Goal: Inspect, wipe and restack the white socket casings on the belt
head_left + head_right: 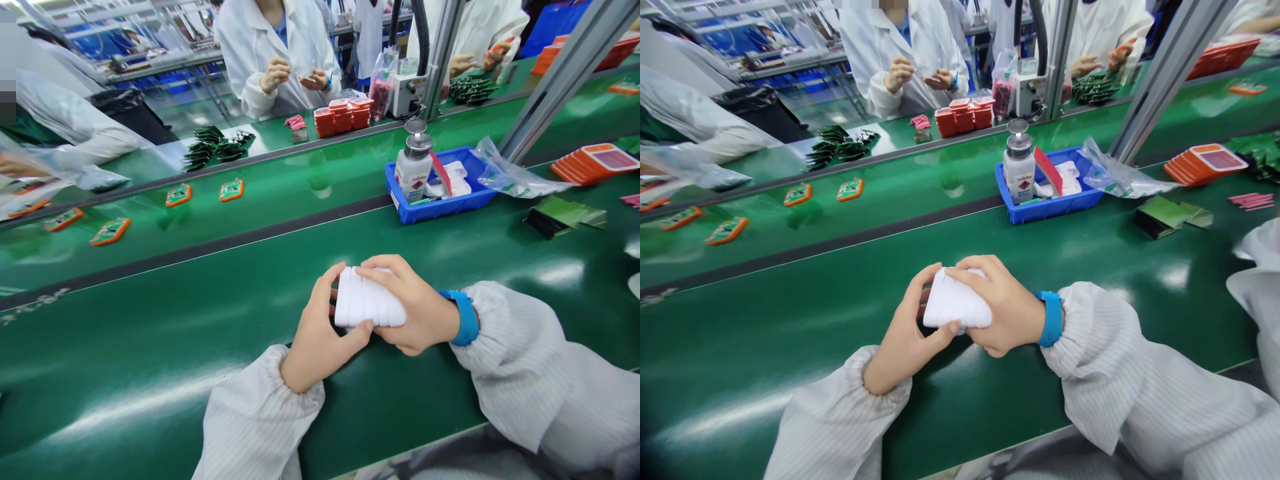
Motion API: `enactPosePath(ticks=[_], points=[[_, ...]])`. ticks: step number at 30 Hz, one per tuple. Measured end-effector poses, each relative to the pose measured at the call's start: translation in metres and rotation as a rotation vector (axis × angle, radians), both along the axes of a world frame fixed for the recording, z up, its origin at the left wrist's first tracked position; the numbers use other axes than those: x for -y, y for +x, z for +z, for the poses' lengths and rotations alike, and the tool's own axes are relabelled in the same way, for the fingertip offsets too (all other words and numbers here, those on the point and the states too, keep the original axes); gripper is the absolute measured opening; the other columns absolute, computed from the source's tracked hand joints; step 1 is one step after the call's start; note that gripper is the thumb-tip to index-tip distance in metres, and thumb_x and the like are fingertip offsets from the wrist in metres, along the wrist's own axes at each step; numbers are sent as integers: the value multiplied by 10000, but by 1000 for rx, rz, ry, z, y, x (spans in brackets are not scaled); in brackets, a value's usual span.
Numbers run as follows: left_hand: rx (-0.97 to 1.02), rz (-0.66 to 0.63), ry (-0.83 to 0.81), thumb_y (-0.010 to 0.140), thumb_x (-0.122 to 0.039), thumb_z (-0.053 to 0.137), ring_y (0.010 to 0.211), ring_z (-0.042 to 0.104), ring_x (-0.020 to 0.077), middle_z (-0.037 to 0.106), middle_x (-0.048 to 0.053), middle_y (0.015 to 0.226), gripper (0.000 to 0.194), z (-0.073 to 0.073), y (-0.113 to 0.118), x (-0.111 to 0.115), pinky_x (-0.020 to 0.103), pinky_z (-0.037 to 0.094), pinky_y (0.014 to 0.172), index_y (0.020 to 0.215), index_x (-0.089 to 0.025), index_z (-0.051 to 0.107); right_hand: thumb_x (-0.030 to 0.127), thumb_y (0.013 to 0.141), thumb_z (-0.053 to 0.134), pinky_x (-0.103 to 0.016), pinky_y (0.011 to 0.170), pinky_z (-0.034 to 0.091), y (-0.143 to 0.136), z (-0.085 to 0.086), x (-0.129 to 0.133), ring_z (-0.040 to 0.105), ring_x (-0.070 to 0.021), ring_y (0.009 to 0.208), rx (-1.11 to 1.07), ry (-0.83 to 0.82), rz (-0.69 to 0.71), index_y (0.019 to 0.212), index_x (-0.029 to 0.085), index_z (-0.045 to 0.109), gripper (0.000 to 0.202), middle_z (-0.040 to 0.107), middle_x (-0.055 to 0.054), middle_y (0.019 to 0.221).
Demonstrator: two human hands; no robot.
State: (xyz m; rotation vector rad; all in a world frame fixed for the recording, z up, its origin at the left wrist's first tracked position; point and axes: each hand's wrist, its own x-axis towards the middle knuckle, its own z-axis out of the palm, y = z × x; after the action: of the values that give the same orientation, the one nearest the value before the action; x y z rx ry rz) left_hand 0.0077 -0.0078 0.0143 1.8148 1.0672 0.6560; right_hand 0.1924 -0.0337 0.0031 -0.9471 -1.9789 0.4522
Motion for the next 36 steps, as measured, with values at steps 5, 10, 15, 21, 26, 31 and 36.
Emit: enactPosePath(ticks=[5,10,15,21,26,31,36], points=[[11,0,4,681,-271,663,987,533,213,426,78,1263,733,0,0,-1,338,517,772,1321,-242,306,128,639,569,-512,916,412,0,1,1,400,-319,1105,7,3,-2,1325,169,353,720,353,-142,1221],[19,-7,-9,681,-274,661,1002,527,220,425,84,1276,725,1,-1,0,345,513,779,1314,-234,310,139,649,559,-507,920,409,0,1,1,399,-316,1107,3,1,0,1319,147,364,698,355,-149,1222],[26,-3,-14,676,-280,665,1010,529,235,421,101,1286,728,1,0,0,354,513,772,1312,-223,313,140,655,557,-510,919,406,0,1,1,397,-316,1106,0,-1,1,1320,149,362,693,358,-147,1219],[36,-2,-15,667,-264,669,1010,532,244,423,111,1290,737,1,-1,-1,357,515,761,1313,-222,315,139,652,563,-515,916,408,0,1,1,398,-321,1105,2,0,1,1321,165,356,701,358,-143,1218],[36,-12,-17,672,-260,662,1002,534,235,419,103,1296,735,1,0,-1,354,514,766,1316,-225,310,137,651,562,-517,919,406,0,1,1,396,-321,1106,4,-4,6,1321,160,357,701,353,-145,1221],[40,0,-26,670,-267,667,1004,530,234,431,100,1274,733,1,0,-1,352,514,764,1310,-221,315,134,650,560,-513,920,406,-1,1,1,395,-320,1107,1,-6,2,1316,152,366,695,357,-148,1218],[52,-2,-23,668,-261,666,994,531,231,433,102,1270,731,1,0,-1,351,515,759,1308,-217,315,131,649,560,-510,924,406,-1,1,1,398,-317,1106,-6,-4,5,1317,141,367,695,359,-151,1218]])
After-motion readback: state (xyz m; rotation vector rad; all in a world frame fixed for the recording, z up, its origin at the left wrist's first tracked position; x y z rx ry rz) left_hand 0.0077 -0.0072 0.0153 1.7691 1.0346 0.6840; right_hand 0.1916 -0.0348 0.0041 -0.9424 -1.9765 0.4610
